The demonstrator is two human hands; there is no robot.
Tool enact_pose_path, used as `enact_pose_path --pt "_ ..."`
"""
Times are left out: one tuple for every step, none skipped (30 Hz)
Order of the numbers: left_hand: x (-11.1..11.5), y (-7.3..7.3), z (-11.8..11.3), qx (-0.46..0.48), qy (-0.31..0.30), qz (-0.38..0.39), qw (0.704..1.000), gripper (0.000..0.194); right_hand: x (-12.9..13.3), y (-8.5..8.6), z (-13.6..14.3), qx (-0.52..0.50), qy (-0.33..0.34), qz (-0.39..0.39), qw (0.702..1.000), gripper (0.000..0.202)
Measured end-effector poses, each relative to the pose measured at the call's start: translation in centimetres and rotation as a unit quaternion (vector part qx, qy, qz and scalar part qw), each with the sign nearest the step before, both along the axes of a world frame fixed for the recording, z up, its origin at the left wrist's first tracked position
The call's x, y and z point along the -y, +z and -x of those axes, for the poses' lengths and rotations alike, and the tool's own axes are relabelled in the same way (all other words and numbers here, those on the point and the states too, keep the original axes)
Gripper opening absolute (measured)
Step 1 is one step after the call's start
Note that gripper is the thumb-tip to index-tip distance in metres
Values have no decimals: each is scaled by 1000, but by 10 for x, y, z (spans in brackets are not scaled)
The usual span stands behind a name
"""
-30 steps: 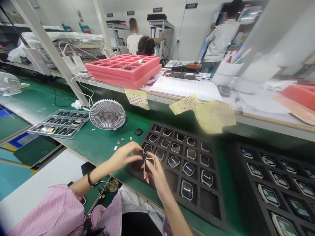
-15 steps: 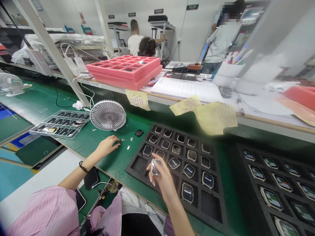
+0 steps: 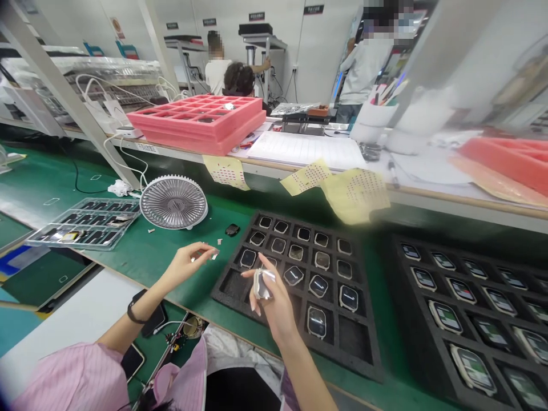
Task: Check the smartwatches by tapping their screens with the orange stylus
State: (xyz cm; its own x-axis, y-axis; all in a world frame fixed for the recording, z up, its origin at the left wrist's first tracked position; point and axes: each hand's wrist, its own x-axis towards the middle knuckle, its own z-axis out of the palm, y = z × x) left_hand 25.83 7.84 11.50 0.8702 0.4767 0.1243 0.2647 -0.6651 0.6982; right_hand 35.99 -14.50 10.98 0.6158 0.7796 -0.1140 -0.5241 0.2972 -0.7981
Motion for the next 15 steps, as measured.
enact_pose_path --pt "16 7 -4 21 -28 111 993 31 -1 1 1 1 -7 -10 1000 49" --pt "32 13 -8 35 -48 198 978 33 -2 1 3 3 -15 -15 1000 50" --pt "47 18 -12 42 -63 260 963 33 -2 2 4 7 -23 -17 1000 51" --pt "61 22 -16 44 -83 307 947 33 -2 2 5 12 -30 -14 999 52" --pt "72 25 -19 46 -92 343 934 34 -2 3 6 17 -35 -8 999 53" --pt "80 26 -22 49 -95 368 924 34 -2 4 7 23 -39 -3 999 53" --pt "86 26 -25 52 -94 385 917 35 -2 4 7 29 -42 0 999 54" --pt "89 26 -26 55 -89 394 913 36 -1 4 7 34 -45 1 998 53" --pt "91 24 -28 57 -82 398 912 37 -1 4 7 39 -48 1 998 53" --pt "91 22 -28 56 -76 396 913 38 0 4 7 44 -50 2 998 52" --pt "90 21 -29 54 -70 392 916 38 0 3 6 51 -54 3 997 51" --pt "89 19 -29 50 -65 386 919 38 0 2 6 58 -59 6 997 51" --pt "88 18 -29 45 -62 380 922 38 0 1 5 65 -64 9 996 51" --pt "88 17 -29 41 -60 377 924 38 0 0 5 71 -70 12 995 51" --pt "88 17 -30 40 -57 375 924 38 0 -1 5 74 -74 13 994 51"
